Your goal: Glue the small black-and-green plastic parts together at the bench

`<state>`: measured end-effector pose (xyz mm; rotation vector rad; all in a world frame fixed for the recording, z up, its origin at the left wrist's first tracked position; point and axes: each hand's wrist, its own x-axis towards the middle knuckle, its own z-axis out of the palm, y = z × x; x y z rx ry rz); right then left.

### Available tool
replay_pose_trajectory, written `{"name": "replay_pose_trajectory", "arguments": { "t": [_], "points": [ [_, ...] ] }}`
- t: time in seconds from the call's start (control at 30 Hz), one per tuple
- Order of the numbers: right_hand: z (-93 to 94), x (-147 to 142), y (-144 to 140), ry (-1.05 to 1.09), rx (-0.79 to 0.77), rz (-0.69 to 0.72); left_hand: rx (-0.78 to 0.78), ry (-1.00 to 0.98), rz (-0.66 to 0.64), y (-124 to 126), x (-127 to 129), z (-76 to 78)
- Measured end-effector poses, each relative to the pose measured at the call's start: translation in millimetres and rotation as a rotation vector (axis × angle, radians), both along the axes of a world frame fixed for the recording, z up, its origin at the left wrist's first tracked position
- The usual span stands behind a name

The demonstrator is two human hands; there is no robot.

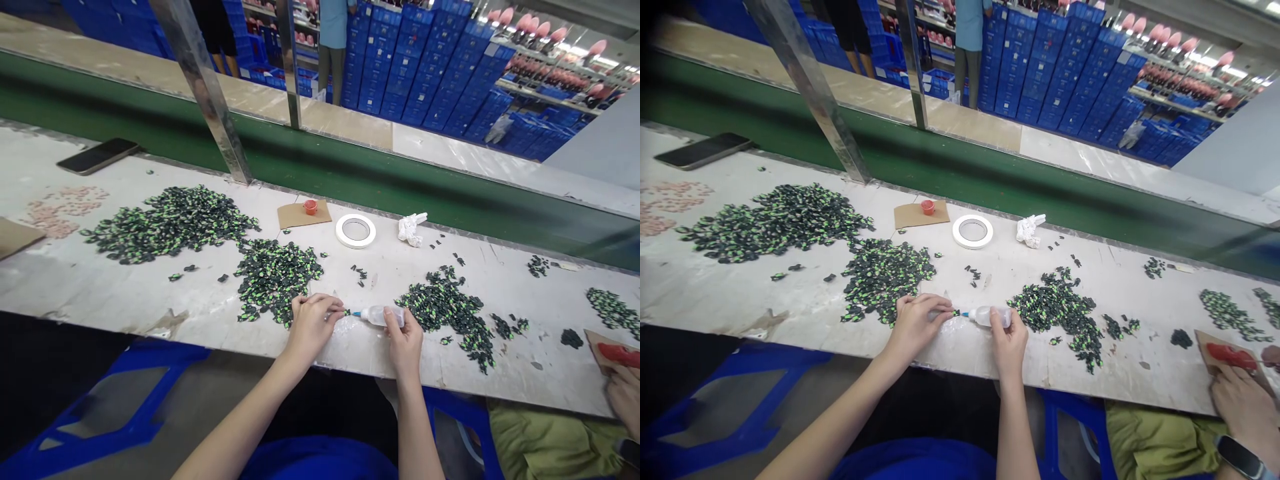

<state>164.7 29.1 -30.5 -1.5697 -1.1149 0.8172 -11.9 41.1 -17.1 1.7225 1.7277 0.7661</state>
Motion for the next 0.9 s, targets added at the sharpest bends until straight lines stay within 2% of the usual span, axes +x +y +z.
{"name": "replay_pose_trajectory", "arguments": {
  "t": [0.37,0.5,0.63,0.8,0.9],
  "points": [
    [2.2,0.2,0.6,-0.021,0.032,-0.023,0.016,0.011,0.005,0.3,-0.4,-1.6],
    [-5.6,6.2,-0.2,0.115,0.035,-0.084,0.010,-0.001,0.005,0.1,-0.1,-1.3],
    [-7.3,8.5,0.7,0.246,0.113,-0.165,-0.019,-0.006,-0.007,0.3,-0.3,1.2],
    [1.3,5.0,13.5,0.231,0.115,-0.185,-0.106,0.025,-0.142,10.8,-7.2,13.3],
    [2.8,3.3,24.6,0.171,0.096,-0.156,-0.059,0.099,-0.200,26.3,-7.8,23.5]
  ]
}}
